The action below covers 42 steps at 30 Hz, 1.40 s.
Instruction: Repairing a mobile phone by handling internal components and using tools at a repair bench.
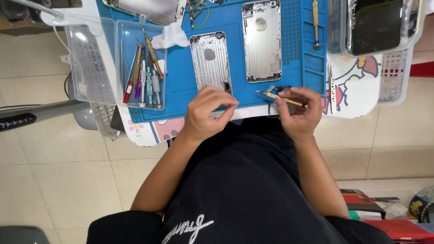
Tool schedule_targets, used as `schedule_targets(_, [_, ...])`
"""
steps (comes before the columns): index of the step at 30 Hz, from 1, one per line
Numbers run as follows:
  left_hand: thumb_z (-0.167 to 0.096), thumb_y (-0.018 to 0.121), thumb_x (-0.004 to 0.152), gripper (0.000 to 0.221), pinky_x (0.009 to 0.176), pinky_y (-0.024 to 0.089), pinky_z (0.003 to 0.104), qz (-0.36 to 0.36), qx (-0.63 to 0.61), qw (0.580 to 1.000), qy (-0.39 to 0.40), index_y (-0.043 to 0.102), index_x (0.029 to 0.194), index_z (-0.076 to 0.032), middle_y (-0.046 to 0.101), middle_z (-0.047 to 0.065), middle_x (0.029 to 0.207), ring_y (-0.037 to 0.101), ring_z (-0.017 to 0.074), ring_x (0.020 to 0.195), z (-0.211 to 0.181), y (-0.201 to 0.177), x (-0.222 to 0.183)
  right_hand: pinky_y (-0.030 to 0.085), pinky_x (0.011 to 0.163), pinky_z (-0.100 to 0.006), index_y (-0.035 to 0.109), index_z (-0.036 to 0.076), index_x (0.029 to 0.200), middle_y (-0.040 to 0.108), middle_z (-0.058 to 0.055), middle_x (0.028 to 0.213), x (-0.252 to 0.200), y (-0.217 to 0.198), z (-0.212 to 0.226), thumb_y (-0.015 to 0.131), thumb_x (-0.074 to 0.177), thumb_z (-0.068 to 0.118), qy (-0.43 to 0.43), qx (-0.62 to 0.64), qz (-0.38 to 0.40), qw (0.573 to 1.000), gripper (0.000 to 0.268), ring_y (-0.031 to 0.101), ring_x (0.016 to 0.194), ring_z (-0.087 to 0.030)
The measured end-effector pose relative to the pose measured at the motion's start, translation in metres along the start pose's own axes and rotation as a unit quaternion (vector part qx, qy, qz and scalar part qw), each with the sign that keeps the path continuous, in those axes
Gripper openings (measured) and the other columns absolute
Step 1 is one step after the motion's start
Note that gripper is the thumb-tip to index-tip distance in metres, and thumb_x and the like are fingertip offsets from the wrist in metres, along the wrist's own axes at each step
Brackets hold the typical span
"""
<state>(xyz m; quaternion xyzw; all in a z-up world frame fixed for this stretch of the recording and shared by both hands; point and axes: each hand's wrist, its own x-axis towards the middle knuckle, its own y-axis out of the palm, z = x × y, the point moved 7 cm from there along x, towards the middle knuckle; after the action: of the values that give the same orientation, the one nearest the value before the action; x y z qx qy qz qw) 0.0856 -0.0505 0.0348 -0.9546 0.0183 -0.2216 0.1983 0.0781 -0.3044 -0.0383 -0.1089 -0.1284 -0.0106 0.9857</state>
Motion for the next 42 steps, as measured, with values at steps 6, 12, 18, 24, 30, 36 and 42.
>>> schedule_targets(6, [0.003, 0.081, 0.083, 0.016, 0.083, 0.054, 0.033, 0.031, 0.024, 0.999, -0.013, 0.076, 0.094, -0.007, 0.075, 0.005, 0.09, 0.07, 0.0214, 0.088, -0.002, 0.0, 0.006, 0.061, 0.093, -0.029, 0.047, 0.002, 0.128, 0.07, -0.013, 0.11, -0.004, -0.001, 0.001, 0.075, 0.097, -0.012, 0.004, -0.02, -0.012, 1.0, 0.044, 0.072, 0.106, -0.02])
schedule_targets(12, [-0.004, 0.083, 0.087, 0.011, 0.084, 0.053, 0.034, 0.02, 0.036, 0.999, -0.023, 0.077, 0.096, -0.006, 0.076, 0.005, 0.092, 0.07, 0.0209, 0.09, -0.002, 0.002, 0.009, 0.061, 0.094, -0.03, 0.047, 0.002, 0.129, 0.069, -0.013, 0.112, -0.003, -0.001, 0.0, 0.075, 0.098, -0.012, 0.001, -0.011, -0.006, 1.0, 0.044, 0.072, 0.102, -0.018])
schedule_targets(18, [-0.016, 0.088, 0.084, 0.013, 0.087, 0.046, 0.035, 0.031, 0.098, 0.995, 0.021, 0.078, 0.091, -0.012, 0.076, -0.001, 0.088, 0.068, 0.0186, 0.088, -0.011, 0.005, 0.016, 0.061, 0.091, -0.029, 0.047, 0.003, 0.128, 0.069, -0.013, 0.111, -0.002, -0.002, 0.001, 0.075, 0.097, -0.012, 0.011, -0.017, -0.009, 1.0, 0.044, 0.072, 0.105, -0.019])
schedule_targets(24, [-0.021, 0.091, 0.083, 0.015, 0.091, 0.043, 0.039, 0.034, 0.128, 0.991, 0.016, 0.078, 0.087, -0.013, 0.074, -0.004, 0.089, 0.066, 0.0173, 0.088, -0.003, 0.009, 0.013, 0.06, 0.093, -0.029, 0.047, 0.003, 0.13, 0.069, -0.013, 0.112, -0.003, -0.002, -0.001, 0.075, 0.098, -0.013, 0.009, -0.005, -0.007, 1.0, 0.045, 0.072, 0.101, -0.018])
schedule_targets(30, [-0.021, 0.088, 0.085, 0.014, 0.099, 0.044, 0.039, 0.03, 0.156, 0.987, 0.034, 0.079, 0.093, -0.014, 0.07, 0.0, 0.123, 0.063, 0.0236, 0.111, -0.001, 0.014, 0.011, 0.061, 0.094, -0.031, 0.047, 0.002, 0.128, 0.068, -0.013, 0.112, -0.004, -0.002, -0.001, 0.075, 0.097, -0.013, 0.017, 0.003, -0.011, 1.0, 0.045, 0.073, 0.108, -0.02])
schedule_targets(36, [-0.023, 0.087, 0.083, 0.015, 0.099, 0.04, 0.04, 0.031, 0.162, 0.986, 0.032, 0.08, 0.094, -0.015, 0.071, 0.0, 0.12, 0.062, 0.023, 0.11, 0.001, 0.022, 0.01, 0.061, 0.093, -0.031, 0.047, 0.003, 0.127, 0.069, -0.013, 0.11, -0.002, -0.002, 0.0, 0.075, 0.097, -0.013, 0.007, -0.007, -0.009, 1.0, 0.045, 0.073, 0.105, -0.02])
schedule_targets(42, [-0.02, 0.083, 0.087, 0.013, 0.103, 0.038, 0.042, 0.076, 0.157, 0.984, 0.027, 0.077, 0.095, -0.013, 0.07, 0.0, 0.117, 0.063, 0.0223, 0.113, 0.001, 0.027, 0.016, 0.061, 0.095, -0.031, 0.047, 0.003, 0.128, 0.069, -0.014, 0.11, -0.002, -0.001, -0.001, 0.075, 0.097, -0.013, 0.011, 0.002, -0.01, 1.0, 0.044, 0.073, 0.101, -0.019])
